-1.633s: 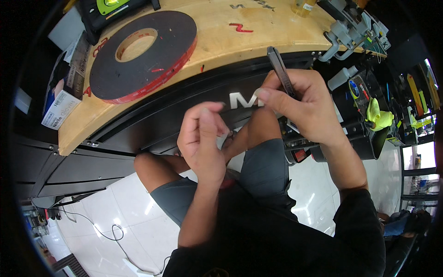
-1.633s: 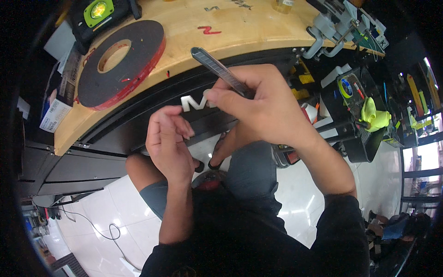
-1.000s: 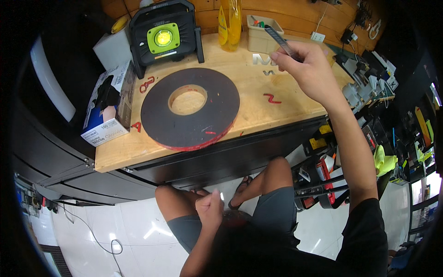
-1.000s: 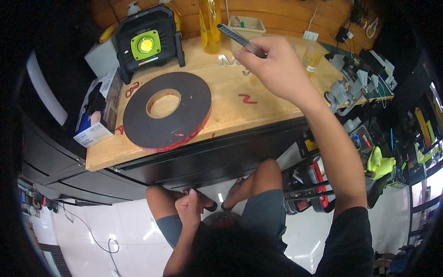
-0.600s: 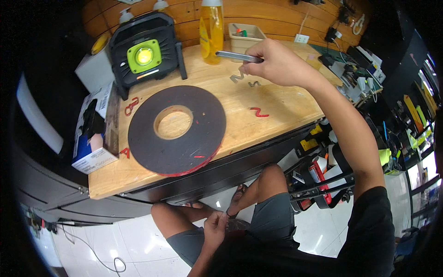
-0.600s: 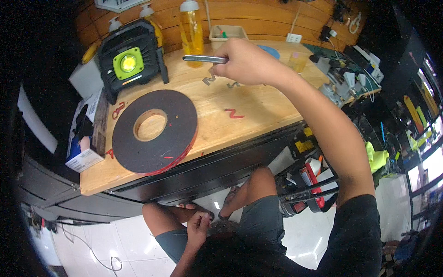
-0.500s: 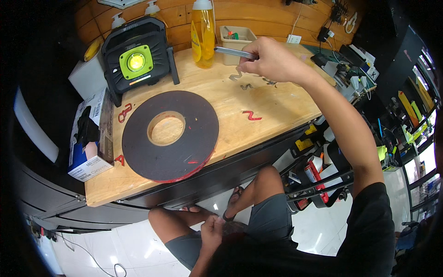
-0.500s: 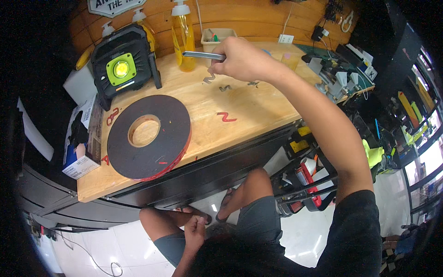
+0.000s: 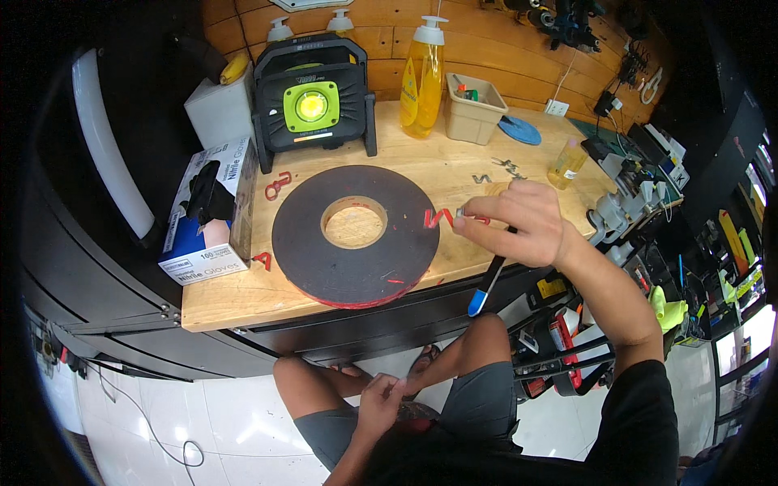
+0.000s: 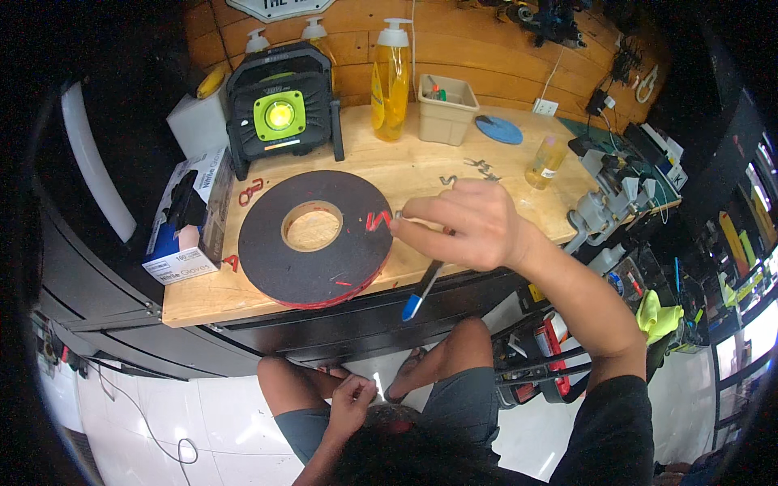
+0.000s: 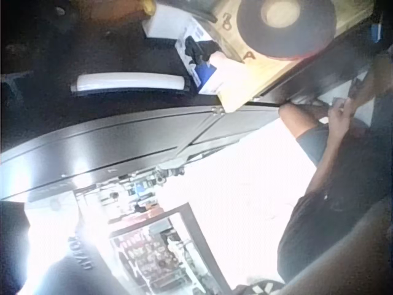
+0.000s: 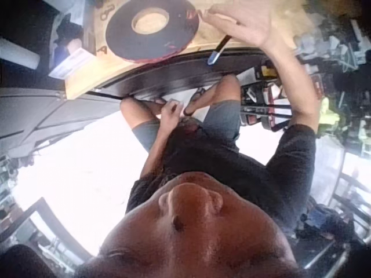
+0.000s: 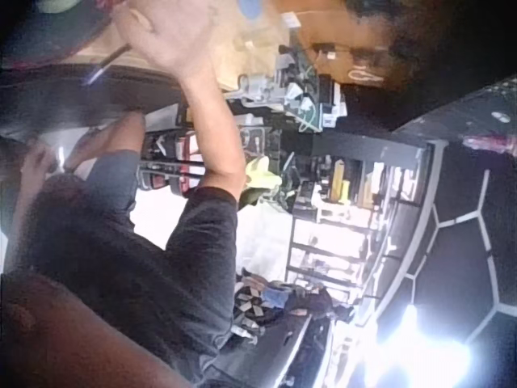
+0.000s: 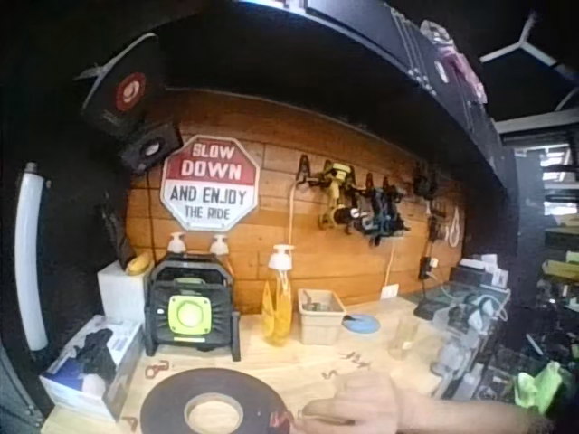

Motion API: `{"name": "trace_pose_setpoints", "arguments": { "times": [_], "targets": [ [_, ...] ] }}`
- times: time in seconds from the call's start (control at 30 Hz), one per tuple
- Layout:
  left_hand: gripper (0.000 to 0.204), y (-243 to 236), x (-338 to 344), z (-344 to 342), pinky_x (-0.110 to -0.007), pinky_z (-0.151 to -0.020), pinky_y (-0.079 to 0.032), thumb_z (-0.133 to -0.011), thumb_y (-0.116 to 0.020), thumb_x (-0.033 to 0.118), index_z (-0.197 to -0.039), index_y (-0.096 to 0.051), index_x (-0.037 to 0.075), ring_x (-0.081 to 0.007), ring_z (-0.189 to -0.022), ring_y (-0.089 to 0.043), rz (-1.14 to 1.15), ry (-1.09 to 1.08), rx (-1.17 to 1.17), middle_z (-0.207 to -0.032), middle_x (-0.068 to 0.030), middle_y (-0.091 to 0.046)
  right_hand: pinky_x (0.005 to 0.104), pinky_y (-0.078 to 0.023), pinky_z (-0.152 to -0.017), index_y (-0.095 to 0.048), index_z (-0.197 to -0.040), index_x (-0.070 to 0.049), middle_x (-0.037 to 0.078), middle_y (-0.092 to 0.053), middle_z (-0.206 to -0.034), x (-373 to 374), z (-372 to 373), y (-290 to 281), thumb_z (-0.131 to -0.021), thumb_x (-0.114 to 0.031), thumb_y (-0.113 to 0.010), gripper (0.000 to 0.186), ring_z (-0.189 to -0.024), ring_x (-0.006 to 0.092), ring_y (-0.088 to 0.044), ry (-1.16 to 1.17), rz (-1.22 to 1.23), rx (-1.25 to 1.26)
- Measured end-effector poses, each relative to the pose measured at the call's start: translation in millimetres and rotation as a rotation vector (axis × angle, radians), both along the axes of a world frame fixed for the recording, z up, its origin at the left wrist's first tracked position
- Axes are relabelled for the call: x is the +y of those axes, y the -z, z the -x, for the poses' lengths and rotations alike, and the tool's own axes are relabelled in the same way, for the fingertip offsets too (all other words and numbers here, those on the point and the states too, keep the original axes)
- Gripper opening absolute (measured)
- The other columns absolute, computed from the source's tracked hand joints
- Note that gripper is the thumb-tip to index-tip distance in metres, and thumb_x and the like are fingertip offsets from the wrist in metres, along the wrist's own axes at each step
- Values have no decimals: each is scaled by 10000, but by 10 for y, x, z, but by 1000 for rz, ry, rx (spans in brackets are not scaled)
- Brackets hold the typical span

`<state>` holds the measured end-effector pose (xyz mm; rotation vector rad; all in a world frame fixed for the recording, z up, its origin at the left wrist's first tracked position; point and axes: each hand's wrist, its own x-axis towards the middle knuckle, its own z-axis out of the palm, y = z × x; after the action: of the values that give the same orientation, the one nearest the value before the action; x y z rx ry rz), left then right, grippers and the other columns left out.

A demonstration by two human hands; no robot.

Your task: The person uses a utility knife to cut small strips from a roll of red adhesive tape on a wooden workbench. They repeatedly cut, peel, and trim the tape pieces, placing the finished strips on the bench.

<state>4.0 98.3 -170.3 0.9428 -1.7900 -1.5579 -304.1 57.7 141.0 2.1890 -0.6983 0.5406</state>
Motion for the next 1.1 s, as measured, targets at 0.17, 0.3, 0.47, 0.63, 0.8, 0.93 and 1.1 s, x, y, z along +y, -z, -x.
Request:
{"name": "trace_pose_setpoints", "arguments": {
  "times": [0.17, 0.3, 0.47, 0.63, 0.8, 0.93, 1.1],
  "targets": [
    [197, 88, 21, -79, -295, -682, -481, -973, -642, 144, -875, -680, -22, -143, -727, -616, 12, 43, -50, -789, -82, -644, 258, -379, -471, -735, -1031, -44, 113, -710, -969, 175, 13, 41, -688, -86, -740, 345, -541, 128, -543, 10, -42, -5],
    [175, 165, -10, -81, -337, -691, -491, -980, -623, 144, -914, -674, -9, -225, -732, -637, 32, 51, -26, -797, -126, -644, 263, -373, -466, -730, -1009, -24, 129, -713, -968, 241, 56, 90, -699, -82, -772, 318, -537, 138, -548, 20, -55, -41],
    [71, 211, 6, -30, -302, -671, -535, -923, -668, 30, -968, -692, -19, -183, -746, -686, -4, -11, -40, -841, -121, -674, 255, -389, -478, -714, -994, 11, 115, -706, -934, 276, 108, 108, -687, -116, -717, 333, -568, 133, -571, 2, -84, -28],
    [94, -21, -84, -17, -282, -629, -545, -890, -701, -5, -982, -699, -25, -140, -676, -683, 54, -19, -60, -803, -111, -689, 266, -423, -499, -712, -988, -5, 110, -698, -932, 368, 95, 336, -701, -119, -720, 309, -604, 152, -610, 20, -114, -78],
    [326, -195, -156, 43, -298, -516, -401, -984, -659, 177, -727, -611, -18, -122, -495, -492, 117, -101, 28, -539, -71, -545, 302, -472, -509, -691, -995, -56, 80, -671, -970, 414, 179, 569, -679, -97, -724, 321, -612, 191, -637, 131, -149, -158],
    [443, -202, -143, -42, -311, -492, -343, -991, -652, 204, -640, -525, -34, -114, -509, -379, 134, -84, 40, -523, -45, -444, 321, -503, -545, -700, -986, -51, 84, -664, -993, 522, 140, 709, -675, 15, -766, 324, -655, 214, -646, 363, -258, -350],
    [421, -109, -87, -105, -291, -495, -322, -963, -689, 171, -643, -488, -15, -91, -532, -353, 85, -51, 109, -535, -14, -403, 315, -521, -576, -716, -1022, -44, 82, -656, -993, 657, 74, 721, -679, 70, -738, 362, -675, 193, -654, 368, -314, -472]
  ]
}}
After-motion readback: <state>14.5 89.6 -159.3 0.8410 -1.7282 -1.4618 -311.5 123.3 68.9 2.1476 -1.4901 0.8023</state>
